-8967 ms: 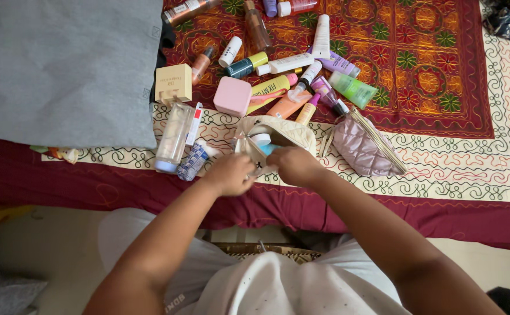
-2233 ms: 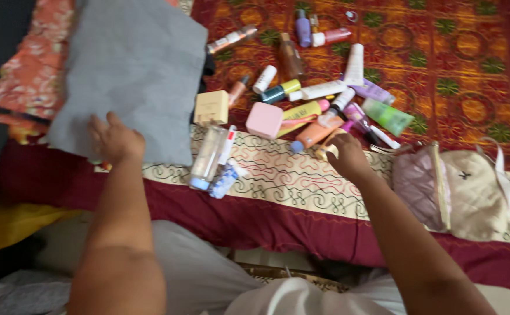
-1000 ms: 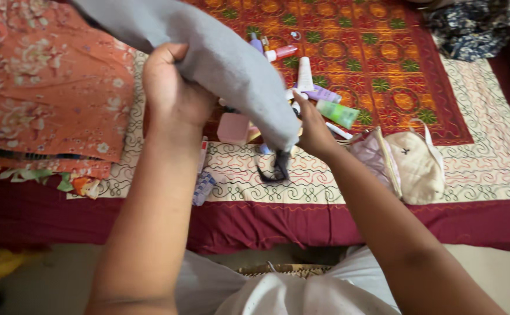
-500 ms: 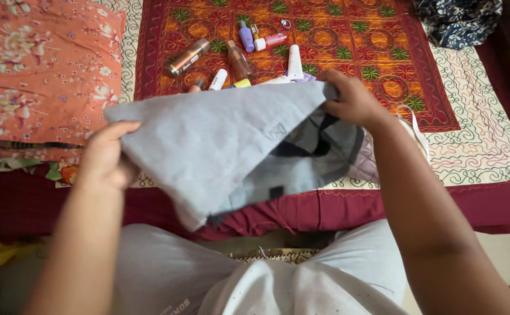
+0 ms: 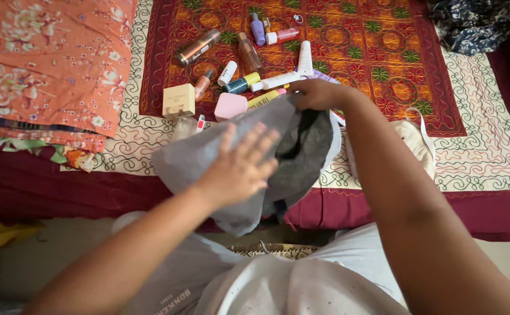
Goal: The person sits beside a bed covered with cosmetics and toiletry bottles, places items into small zippered pouches and a gray tote bag, arranges the contents inside the tote, then carries the pouches to a dresser across the room.
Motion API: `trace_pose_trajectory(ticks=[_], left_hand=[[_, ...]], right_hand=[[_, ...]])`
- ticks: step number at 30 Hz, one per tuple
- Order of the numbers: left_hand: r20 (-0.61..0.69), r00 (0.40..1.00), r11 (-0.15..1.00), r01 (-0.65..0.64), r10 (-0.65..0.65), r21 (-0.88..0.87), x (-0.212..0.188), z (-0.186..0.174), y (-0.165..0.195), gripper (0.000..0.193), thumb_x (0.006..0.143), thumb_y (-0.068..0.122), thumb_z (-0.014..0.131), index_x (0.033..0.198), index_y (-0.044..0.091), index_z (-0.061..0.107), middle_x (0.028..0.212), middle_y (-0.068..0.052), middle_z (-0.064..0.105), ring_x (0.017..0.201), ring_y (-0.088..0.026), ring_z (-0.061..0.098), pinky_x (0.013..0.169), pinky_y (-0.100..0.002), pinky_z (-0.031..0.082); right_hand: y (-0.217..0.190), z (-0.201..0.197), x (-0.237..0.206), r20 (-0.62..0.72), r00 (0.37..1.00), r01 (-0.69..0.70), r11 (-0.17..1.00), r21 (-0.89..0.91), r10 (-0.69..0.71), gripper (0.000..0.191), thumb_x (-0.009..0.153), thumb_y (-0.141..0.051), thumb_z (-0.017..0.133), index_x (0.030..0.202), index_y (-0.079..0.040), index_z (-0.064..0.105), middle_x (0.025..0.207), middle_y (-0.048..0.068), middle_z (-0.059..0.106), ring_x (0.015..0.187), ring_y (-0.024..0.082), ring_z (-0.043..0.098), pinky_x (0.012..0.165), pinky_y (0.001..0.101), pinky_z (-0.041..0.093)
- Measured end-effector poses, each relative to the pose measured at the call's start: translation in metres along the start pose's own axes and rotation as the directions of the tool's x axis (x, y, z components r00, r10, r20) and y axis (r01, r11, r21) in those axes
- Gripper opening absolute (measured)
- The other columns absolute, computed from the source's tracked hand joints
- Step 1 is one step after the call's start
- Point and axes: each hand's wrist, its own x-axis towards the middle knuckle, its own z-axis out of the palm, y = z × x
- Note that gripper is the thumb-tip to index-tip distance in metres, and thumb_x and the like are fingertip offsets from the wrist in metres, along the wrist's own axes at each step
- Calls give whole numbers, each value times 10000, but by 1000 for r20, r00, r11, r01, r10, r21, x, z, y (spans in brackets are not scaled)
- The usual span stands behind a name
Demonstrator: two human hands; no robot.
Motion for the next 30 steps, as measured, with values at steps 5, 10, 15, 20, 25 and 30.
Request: trace_pose_trajectory(ticks=[5,10,15,20,25,30], left_hand=[[326,944,993,21,-60,120,29,58,13,520,799,519,728,1119,110,744,1649,-118,267,1550,-381,133,1095,-831,132],[171,949,844,144,-266,516,41,81,-32,301,958,313,670,1233,197,705,1741,22,243,1576,-380,171,1134,-781,201],[-264,887,866,440,-379,235,32,29,-86,770,883,139,604,1632,98,430,1610,-255,251,1446,-512,395,1166,-630,386],[276,768,812,507,-578,290,27,-45,-105,398,986,141,574,1369,36,542,1586,-167,450,1068,-429,674,873,-573,554],[420,760,845,533,-497,35,32,-107,-125,615,807,46,620,1418,99,583,1212,-203,694,1064,-393,690,903,-497,544],[348,861,658,508,-371,-556,29,-109,-153,699,755,18,606,1449,33,525,1226,-127,704,1085,-211,668,869,-365,527]], right_hand=[[5,-8,-10,-104,994,36,999,-12,-37,531,817,-266,756,1309,-113,627,1180,162,690,1102,275,650,932,411,513],[11,-6,-34,-430,890,157,987,-24,-152,635,747,-274,866,1268,-71,565,1154,165,695,1039,292,688,884,410,554],[26,34,-65,-564,806,77,976,-204,-181,580,832,-190,814,1331,-70,545,1125,199,680,992,342,700,850,457,554],[51,12,-76,-356,918,-194,981,-12,178,319,896,-116,696,1214,-99,675,1056,136,750,942,302,740,804,440,584],[28,-61,-84,-647,734,61,970,-237,-205,279,851,-2,660,1124,-48,695,1021,169,724,964,357,711,846,462,562],[-48,-39,-66,-747,495,-22,853,-522,-444,238,798,-43,725,1034,-62,702,1115,193,674,1061,414,633,869,509,528]])
